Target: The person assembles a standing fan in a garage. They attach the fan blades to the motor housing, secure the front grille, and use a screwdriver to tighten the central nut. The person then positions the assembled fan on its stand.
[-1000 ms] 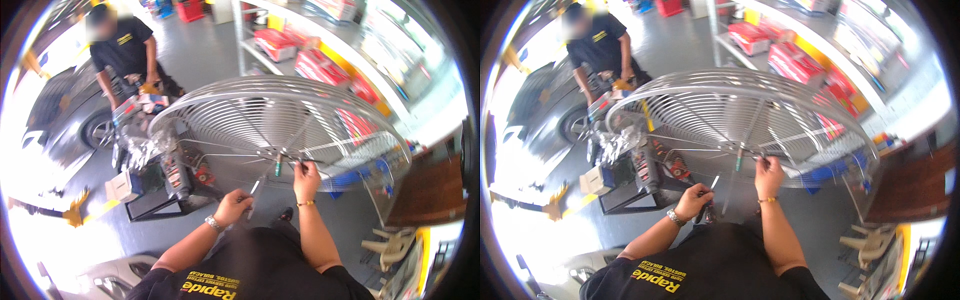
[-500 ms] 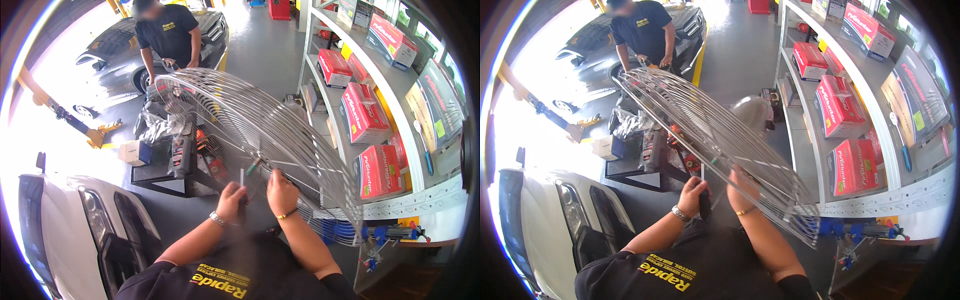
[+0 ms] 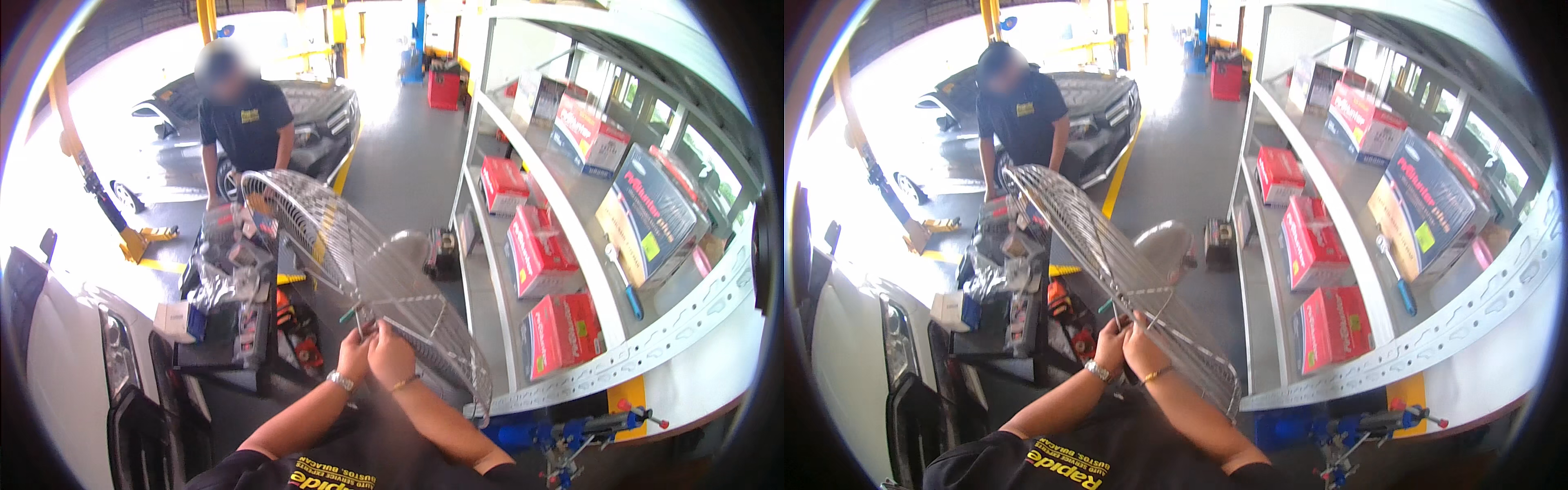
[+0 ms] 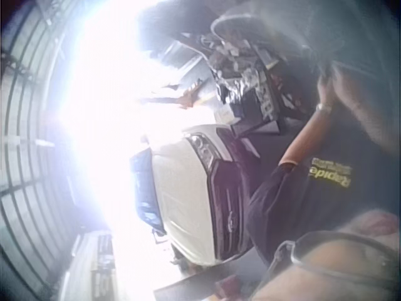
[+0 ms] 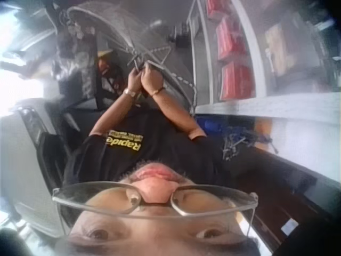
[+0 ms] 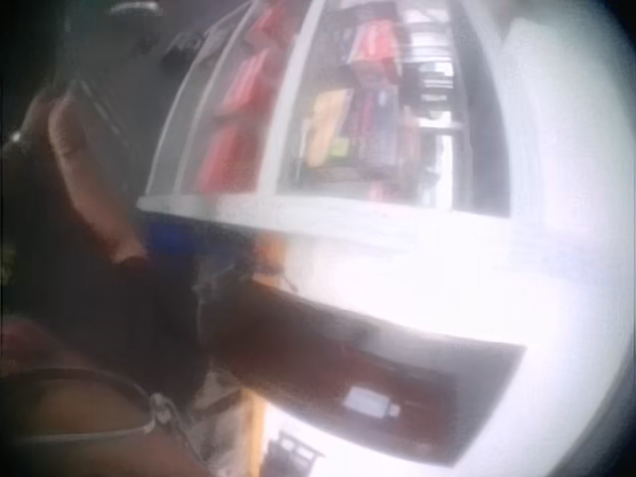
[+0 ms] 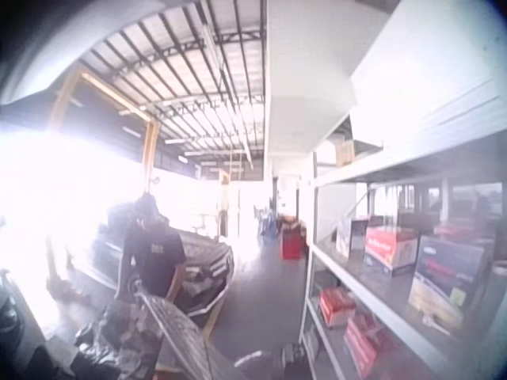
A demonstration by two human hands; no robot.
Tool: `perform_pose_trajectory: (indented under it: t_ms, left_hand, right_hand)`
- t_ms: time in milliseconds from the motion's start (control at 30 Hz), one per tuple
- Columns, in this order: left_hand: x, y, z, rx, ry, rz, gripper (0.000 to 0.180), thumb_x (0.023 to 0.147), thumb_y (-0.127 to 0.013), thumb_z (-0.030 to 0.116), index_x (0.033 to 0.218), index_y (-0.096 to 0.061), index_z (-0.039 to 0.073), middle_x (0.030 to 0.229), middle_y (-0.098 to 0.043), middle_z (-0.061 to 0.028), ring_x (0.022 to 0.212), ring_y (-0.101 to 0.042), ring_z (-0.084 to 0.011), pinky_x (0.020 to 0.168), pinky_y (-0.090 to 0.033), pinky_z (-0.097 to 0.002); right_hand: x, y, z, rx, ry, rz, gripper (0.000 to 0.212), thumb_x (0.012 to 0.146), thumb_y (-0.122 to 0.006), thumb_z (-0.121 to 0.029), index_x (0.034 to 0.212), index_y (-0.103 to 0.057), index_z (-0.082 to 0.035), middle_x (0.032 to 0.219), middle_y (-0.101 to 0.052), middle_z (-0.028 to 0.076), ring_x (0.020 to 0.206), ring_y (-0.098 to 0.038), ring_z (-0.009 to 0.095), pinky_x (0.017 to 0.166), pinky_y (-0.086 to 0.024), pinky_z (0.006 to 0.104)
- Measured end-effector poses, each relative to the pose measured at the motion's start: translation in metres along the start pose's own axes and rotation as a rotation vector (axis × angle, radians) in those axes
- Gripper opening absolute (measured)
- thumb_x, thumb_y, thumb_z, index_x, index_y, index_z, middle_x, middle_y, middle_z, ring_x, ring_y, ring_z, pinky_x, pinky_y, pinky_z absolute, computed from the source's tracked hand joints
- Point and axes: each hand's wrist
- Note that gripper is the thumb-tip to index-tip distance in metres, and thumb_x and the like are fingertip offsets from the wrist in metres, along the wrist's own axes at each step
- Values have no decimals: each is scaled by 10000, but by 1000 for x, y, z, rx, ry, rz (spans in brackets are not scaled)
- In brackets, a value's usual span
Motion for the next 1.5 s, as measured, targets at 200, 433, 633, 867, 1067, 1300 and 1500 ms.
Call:
perform_pose_trajectory:
  t_ms: [200, 433, 633, 867, 1067, 1300, 1500]
  left_hand:
    - [3, -8, 8, -14, 21, -33, 320, 877, -690, 59, 1181, -606, 4, 995, -685, -57, 882, -634, -115, 774, -531, -282]
    - [1, 1, -12, -90, -72, -23, 122, 946, -597, 44, 1058, -626, 7, 951, -669, -36, 834, -609, -95, 733, -524, -264]
    - [3, -20, 27, -41, 36, -49, 175, 964, -582, 195, 923, -603, 26, 795, -635, -20, 685, -582, -95, 597, -480, -274]
    - [-2, -33, 38, -178, 296, 99, 247, 996, -498, 275, 872, -566, 73, 663, -504, 10, 546, -462, -129, 494, -376, -294]
    - [-4, -39, 39, -449, 431, 179, 236, 992, -512, 289, 908, -565, 74, 691, -514, -9, 561, -472, -137, 495, -382, -292]
    - [-13, -45, 52, -341, 428, 173, 208, 960, -587, 244, 1014, -599, 43, 728, -559, -43, 618, -521, -143, 526, -422, -294]
    - [-13, -27, 34, -371, 320, 176, 165, 879, -693, 137, 955, -561, 74, 820, -623, -44, 650, -570, -165, 613, -481, -326]
  right_hand:
    - [7, 39, -13, 135, -92, -207, 419, 889, -470, -183, 1267, -520, -7, 1036, -656, 259, 940, -647, 411, 832, -512, 496]
    - [6, 60, -23, 22, -105, -432, 553, 913, -440, -252, 1418, -393, -32, 1140, -625, 262, 987, -634, 416, 870, -495, 504]
    - [-23, 104, -50, 89, 120, -459, 582, 920, -505, -308, 1428, -379, -52, 1085, -635, 243, 940, -649, 386, 825, -521, 488]
    - [-47, 207, -93, 665, 669, -497, 279, 933, -565, -180, 1150, -583, -6, 948, -639, 142, 832, -658, 281, 719, -535, 377]
    - [-44, 283, -82, 727, 729, -330, 227, 917, -523, -65, 1098, -598, 49, 937, -645, 183, 849, -662, 317, 731, -537, 388]
    - [-48, 272, -53, 671, 604, 236, 171, 886, -505, -47, 978, -608, 54, 876, -655, 211, 714, -637, 296, 621, -527, 362]
    - [-46, 268, -56, 613, 600, 241, 170, 883, -518, -48, 982, -629, 35, 866, -658, 198, 743, -646, 287, 654, -532, 359]
Point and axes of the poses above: each hand's wrist, its own x-axis towards the middle knuckle, its own y-axis out of the back of the hand, z = x × y
